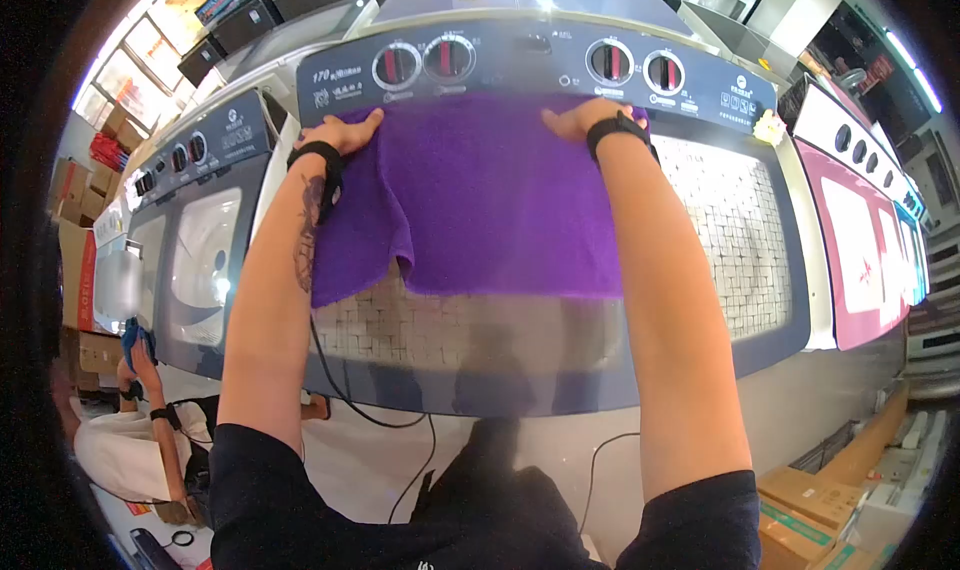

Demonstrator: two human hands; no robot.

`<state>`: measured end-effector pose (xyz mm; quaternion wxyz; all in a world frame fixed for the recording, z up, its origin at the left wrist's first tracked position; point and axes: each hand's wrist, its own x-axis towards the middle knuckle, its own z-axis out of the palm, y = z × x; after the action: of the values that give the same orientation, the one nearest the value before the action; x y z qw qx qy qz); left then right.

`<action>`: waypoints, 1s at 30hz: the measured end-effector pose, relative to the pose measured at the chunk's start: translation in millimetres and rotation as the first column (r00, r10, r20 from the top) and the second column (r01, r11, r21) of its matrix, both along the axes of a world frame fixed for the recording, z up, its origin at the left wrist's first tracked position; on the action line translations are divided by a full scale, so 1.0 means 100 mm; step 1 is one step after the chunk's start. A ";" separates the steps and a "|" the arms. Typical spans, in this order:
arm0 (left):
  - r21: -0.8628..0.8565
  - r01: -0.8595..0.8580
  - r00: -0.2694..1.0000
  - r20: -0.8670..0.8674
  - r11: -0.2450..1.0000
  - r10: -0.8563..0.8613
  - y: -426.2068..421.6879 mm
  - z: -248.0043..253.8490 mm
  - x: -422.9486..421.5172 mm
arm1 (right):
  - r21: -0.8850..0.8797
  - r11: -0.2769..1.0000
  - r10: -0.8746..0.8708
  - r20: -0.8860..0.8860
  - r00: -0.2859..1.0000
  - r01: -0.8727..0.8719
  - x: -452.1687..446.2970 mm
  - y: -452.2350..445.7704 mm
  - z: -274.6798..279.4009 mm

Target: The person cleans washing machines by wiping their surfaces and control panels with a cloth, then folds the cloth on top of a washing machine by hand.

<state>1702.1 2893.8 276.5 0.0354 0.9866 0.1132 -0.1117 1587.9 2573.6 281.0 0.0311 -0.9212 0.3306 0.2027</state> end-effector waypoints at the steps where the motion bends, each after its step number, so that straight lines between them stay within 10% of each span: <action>1: 0.006 -0.013 0.999 0.031 1.000 0.013 0.03 -0.06 0.02 | 0.009 1.000 -0.010 -0.027 1.000 0.010 0.01 0.02 0.04; 5: -0.077 0.172 0.985 0.022 0.982 -0.171 0.31 -0.10 -0.02 | 0.169 0.985 0.007 0.093 0.996 -0.023 -0.22 -0.02 0.10; 11: -0.820 0.021 0.968 -0.127 0.572 -0.217 0.83 -0.04 -0.64 | 0.343 0.926 0.078 0.235 0.969 -0.158 -0.81 -0.12 -0.04; 13: -0.768 0.001 0.969 -0.157 0.640 -0.190 0.87 -0.12 -0.91 | 0.605 0.796 -0.176 0.267 0.947 -0.022 -1.11 -0.02 -0.13; 14: -0.690 -0.003 0.974 -0.167 0.724 -0.155 0.87 -0.16 -1.05 | 0.225 0.960 0.119 0.205 0.971 -0.166 -1.28 0.05 -0.13; 19: -0.162 0.304 0.932 -0.153 0.939 -0.328 0.87 -0.03 -2.00 | 0.088 0.982 0.167 0.034 0.985 -0.170 -2.25 0.68 0.31; 30: -0.476 0.241 0.891 -0.236 0.846 -0.387 1.42 -0.56 -2.24 | 0.105 0.985 0.133 0.058 0.989 -0.138 -3.32 0.95 0.21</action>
<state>1477.7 3036.1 220.2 0.2163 0.9265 -0.0757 -0.2986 1256.1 2669.1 302.4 0.0756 -0.9434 0.2547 0.1984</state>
